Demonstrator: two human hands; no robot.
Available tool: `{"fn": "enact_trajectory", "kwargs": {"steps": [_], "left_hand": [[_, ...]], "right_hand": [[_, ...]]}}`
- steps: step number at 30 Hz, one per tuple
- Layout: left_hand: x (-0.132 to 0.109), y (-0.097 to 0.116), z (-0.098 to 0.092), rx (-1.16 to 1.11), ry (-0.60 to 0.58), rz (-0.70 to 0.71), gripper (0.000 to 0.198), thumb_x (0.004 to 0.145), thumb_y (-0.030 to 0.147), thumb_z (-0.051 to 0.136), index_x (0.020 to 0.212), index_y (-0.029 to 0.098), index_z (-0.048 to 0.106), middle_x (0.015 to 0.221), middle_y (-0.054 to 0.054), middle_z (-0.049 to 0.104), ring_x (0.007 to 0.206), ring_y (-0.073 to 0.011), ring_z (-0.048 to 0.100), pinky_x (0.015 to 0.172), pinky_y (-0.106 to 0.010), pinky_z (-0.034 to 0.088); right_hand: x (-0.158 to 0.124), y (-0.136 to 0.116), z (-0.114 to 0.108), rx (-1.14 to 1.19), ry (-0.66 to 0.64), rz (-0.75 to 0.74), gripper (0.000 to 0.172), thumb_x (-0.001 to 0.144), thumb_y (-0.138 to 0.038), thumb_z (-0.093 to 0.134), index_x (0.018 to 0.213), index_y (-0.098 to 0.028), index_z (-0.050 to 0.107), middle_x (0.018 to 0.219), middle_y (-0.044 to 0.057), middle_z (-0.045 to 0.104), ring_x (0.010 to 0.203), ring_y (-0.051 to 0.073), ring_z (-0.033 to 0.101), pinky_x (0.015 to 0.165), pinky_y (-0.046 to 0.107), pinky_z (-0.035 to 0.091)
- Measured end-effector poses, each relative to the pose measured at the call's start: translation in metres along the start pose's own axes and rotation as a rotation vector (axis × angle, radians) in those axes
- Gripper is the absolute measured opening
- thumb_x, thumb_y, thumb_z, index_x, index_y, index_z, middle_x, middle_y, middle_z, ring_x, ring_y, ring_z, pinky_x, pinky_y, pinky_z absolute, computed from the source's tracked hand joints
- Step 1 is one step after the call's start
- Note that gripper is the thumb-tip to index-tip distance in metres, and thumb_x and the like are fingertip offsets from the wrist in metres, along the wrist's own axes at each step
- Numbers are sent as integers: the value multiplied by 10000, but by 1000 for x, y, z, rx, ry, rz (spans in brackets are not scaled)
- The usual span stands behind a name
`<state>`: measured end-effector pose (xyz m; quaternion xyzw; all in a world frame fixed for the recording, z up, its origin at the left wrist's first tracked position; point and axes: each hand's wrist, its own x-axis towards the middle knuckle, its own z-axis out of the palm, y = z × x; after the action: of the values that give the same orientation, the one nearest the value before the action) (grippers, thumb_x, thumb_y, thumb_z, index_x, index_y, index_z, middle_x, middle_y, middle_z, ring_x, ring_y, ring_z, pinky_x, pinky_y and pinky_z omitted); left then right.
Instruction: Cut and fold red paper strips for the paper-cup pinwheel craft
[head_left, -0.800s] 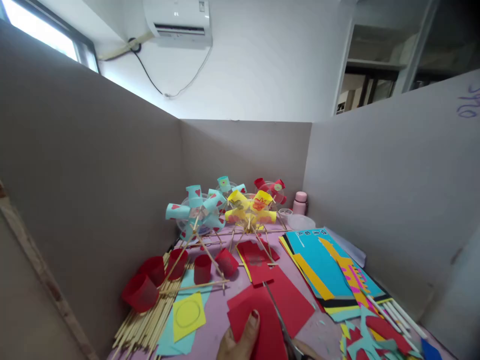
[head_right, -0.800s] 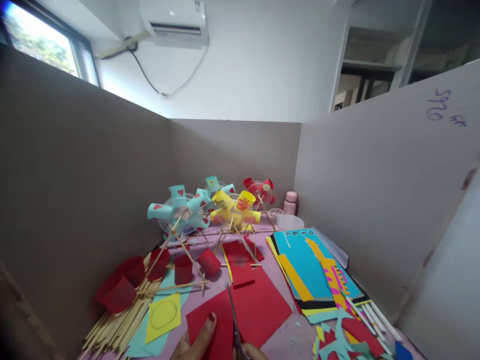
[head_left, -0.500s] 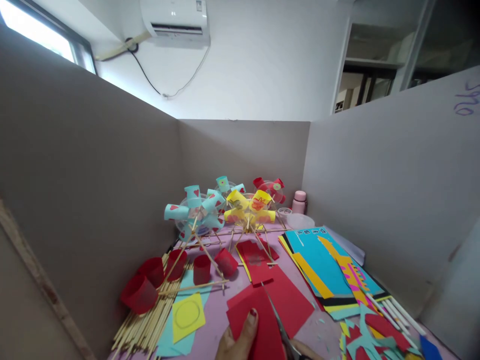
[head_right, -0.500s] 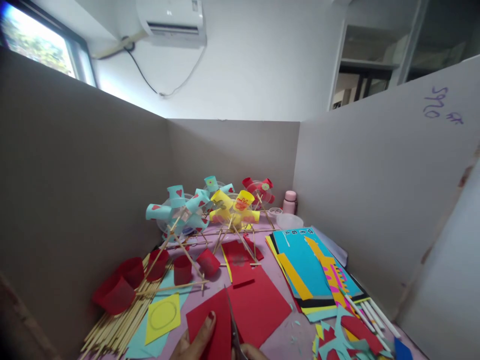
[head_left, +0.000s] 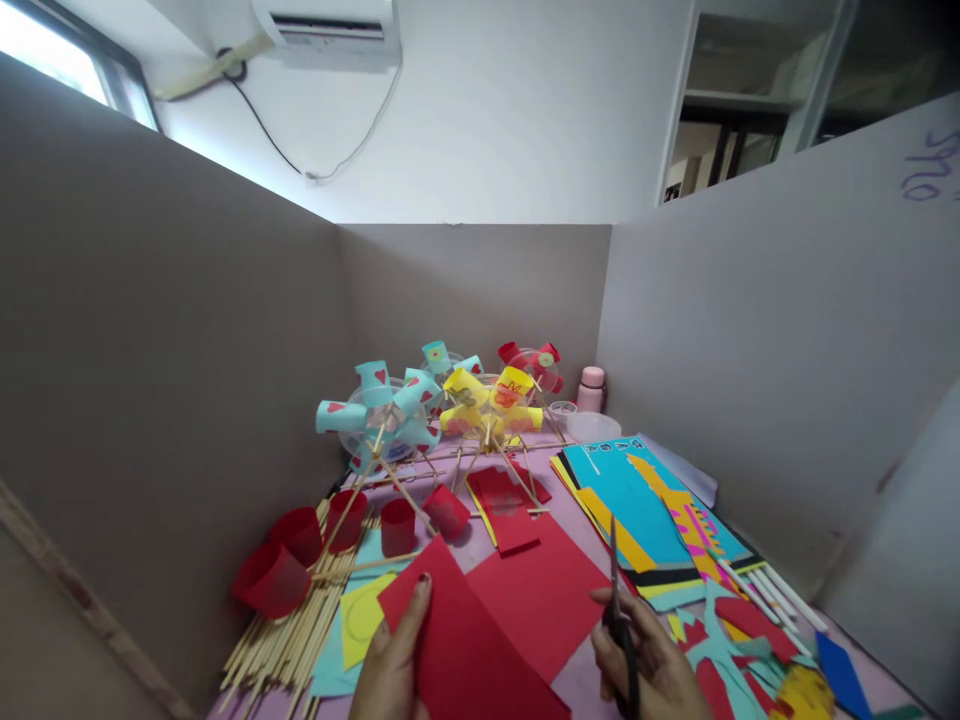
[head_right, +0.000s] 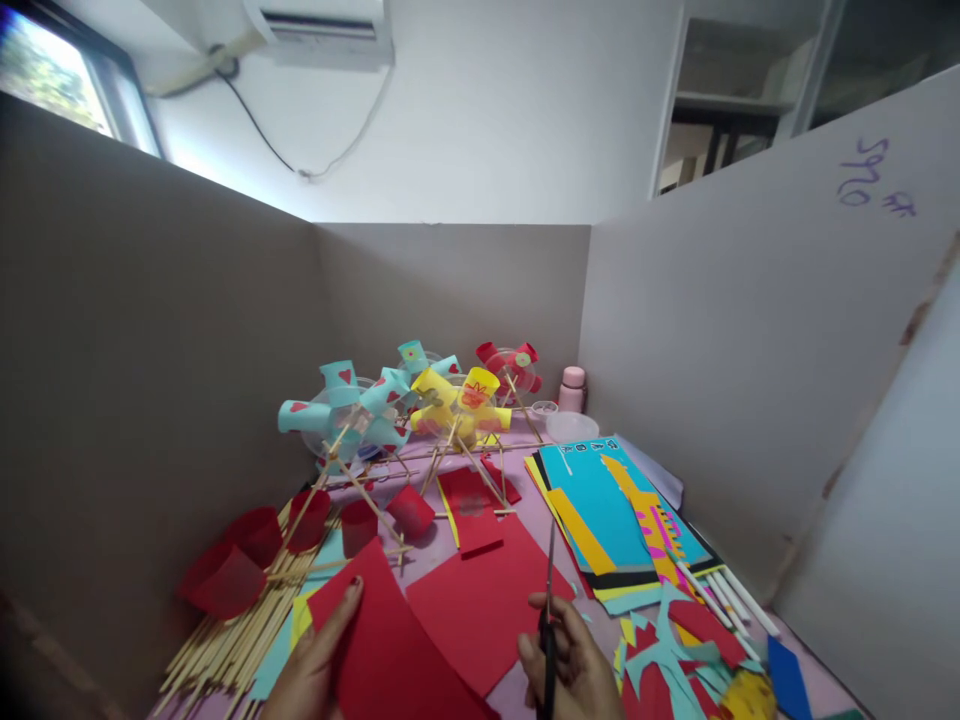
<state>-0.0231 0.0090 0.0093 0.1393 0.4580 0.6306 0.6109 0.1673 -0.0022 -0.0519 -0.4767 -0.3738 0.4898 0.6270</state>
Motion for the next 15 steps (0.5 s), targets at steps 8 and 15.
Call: {"fn": "enact_trajectory", "kwargs": {"steps": [8,15], "left_hand": [[11,8,-14,76,17,42,472,774,203,673,1214,92,546,885,-113,763,881,-281,696,841,-406,543],[20,-10,-27,66,-26,-248,597,713,184,718,1266,105,504,932,-148,750,944,-349,658,822,-489,537]], "right_hand": [[39,21,-50,-841,-26,-194,373,759,-351,577,1094,-189,557,620,-10,625,581,212,594,532,275,402],[41,25,-57,-1252,-130,-166,436,842,-249,396,1228,-88,517,1153,171,658,1006,286,622,793,338,454]]}}
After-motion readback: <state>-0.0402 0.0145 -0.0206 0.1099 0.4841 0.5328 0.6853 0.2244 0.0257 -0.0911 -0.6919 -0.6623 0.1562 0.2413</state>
